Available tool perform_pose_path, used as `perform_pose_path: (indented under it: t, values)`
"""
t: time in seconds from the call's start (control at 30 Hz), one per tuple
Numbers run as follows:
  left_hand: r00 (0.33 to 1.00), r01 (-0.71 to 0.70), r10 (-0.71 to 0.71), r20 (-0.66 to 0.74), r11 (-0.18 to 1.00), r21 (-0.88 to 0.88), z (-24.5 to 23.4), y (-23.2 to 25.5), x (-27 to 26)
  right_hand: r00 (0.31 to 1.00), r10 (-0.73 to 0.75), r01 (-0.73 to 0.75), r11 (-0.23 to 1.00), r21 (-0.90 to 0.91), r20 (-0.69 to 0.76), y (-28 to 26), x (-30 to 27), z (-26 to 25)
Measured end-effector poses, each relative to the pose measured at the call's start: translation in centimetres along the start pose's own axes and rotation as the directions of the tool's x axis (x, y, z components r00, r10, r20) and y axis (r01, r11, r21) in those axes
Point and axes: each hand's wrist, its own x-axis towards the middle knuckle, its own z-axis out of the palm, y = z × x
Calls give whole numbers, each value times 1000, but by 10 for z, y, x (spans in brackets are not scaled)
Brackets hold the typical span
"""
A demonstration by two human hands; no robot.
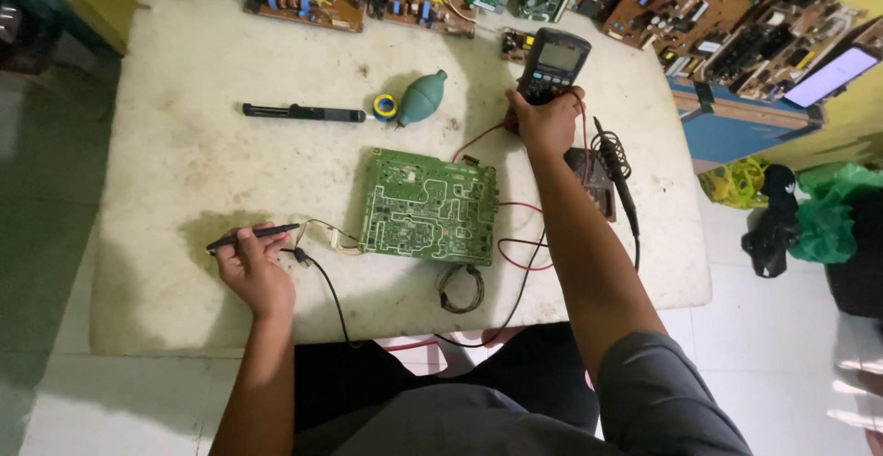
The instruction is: The person uses a multimeter to test various points on a green circuit board. They hold the black probe in their left hand and the red probe in their right hand, touching different components and traces on the board to check for continuity or voltage.
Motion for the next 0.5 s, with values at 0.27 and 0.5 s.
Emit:
perform_pose_path:
  t: [0.27,0.5]
  values:
    - [1000,-15,15,9,1000,-20,-2,-1,1,995,-92,95,993,76,-45,37,-20,-6]
    - [999,-32,33,19,999,-32,-7,-11,4,940,-341,341,931,132,-29,121,-122,-61]
